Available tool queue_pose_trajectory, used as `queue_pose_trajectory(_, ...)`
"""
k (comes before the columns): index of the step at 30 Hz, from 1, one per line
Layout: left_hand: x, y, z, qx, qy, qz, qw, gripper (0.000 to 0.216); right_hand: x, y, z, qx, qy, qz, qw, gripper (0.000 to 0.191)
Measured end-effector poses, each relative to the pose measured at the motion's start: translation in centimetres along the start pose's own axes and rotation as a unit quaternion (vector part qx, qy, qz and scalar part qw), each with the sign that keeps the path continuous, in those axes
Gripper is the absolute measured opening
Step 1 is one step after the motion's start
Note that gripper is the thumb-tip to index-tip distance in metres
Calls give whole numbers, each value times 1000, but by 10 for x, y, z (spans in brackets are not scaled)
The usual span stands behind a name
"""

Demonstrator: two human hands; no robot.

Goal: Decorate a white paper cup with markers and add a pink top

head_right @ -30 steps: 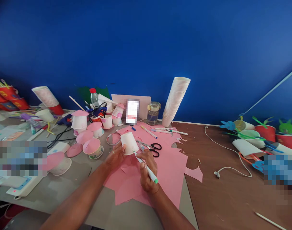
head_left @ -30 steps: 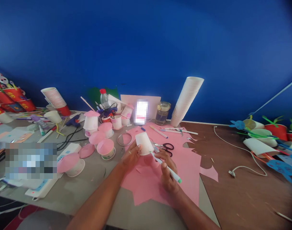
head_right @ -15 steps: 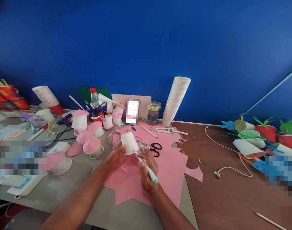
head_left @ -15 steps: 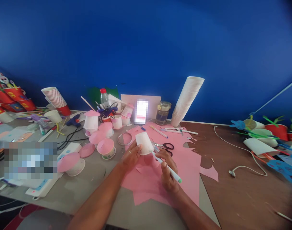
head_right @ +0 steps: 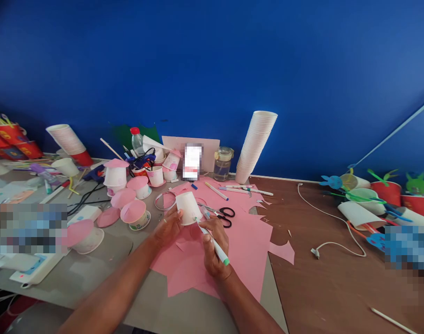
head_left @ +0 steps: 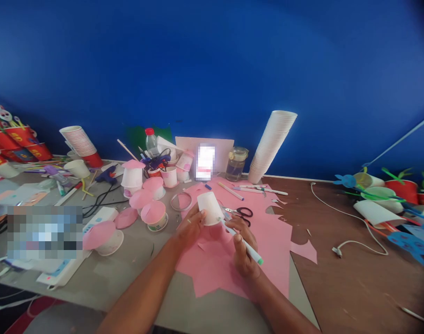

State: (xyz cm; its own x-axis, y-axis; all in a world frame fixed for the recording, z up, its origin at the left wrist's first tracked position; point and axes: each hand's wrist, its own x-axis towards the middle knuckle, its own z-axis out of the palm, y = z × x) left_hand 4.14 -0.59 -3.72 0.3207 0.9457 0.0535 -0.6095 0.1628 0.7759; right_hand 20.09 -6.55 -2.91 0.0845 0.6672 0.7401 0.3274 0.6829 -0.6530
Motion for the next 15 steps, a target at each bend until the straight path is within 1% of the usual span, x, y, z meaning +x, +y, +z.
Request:
queue_pose_trajectory(6, -1, 1, 2, 0, 2, -5, 1000, 52, 0, 0, 0, 11, 0, -4, 1000, 31)
queue_pose_trajectory(12, -2, 4, 2, 3, -9, -12, 1000, 49, 0, 0, 0, 16, 0, 1, 1000, 30)
queue_pose_trajectory(15, -2, 4, 2, 0, -2, -11, 1000, 50, 0, 0, 0, 20, 4, 2, 1000, 30)
